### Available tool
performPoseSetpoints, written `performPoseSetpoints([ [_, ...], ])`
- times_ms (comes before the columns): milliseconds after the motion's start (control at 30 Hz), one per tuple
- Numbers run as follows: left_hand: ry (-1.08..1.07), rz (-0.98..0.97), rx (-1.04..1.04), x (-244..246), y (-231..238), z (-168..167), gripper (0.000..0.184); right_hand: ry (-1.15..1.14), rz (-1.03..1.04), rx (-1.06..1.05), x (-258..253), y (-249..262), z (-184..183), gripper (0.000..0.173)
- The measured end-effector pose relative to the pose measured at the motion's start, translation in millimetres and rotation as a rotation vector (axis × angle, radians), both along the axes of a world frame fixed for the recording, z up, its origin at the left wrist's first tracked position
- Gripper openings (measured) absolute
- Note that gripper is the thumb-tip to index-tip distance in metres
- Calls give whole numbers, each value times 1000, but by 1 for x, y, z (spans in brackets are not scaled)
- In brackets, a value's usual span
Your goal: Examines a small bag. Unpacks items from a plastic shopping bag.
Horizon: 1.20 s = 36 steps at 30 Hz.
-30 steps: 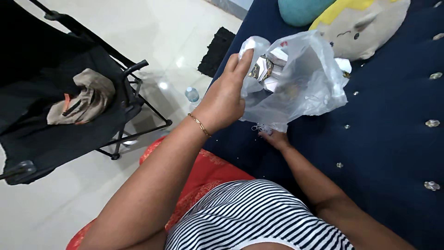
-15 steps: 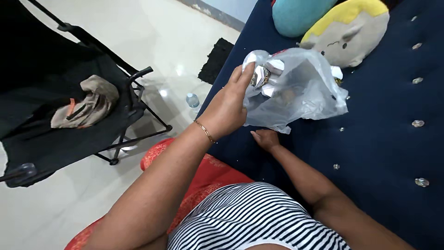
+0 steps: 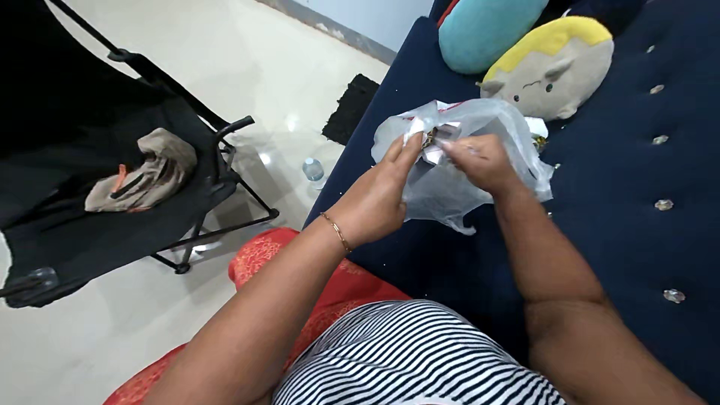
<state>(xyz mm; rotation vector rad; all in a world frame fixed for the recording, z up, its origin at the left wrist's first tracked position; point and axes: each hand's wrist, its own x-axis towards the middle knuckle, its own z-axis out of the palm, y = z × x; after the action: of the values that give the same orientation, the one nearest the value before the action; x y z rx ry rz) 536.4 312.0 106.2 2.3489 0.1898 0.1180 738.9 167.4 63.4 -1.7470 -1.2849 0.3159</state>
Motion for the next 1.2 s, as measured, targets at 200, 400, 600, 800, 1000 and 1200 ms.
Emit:
performPoseSetpoints([
  [200,24,23,-4,-1,4,-4,115,-49,-133,-650,21,43,-74,48],
  [400,21,32,-19,6,3,-6,115,-176,-189,-898,34,25,-70,116],
  [600,19,59,-51,12,7,-11,116,-126,34,-644,29,-24,-10,77],
  [800,-60,153,-53,13,19,-14,108,-101,-95,298,36,-74,49,26],
  [1000,8,466,-352,0,64,-19,110,-269,-792,-170,130,-114,10,48],
  [1200,1,371,-244,4,49,-20,109,-335,-674,-719,191,-128,-108,91],
])
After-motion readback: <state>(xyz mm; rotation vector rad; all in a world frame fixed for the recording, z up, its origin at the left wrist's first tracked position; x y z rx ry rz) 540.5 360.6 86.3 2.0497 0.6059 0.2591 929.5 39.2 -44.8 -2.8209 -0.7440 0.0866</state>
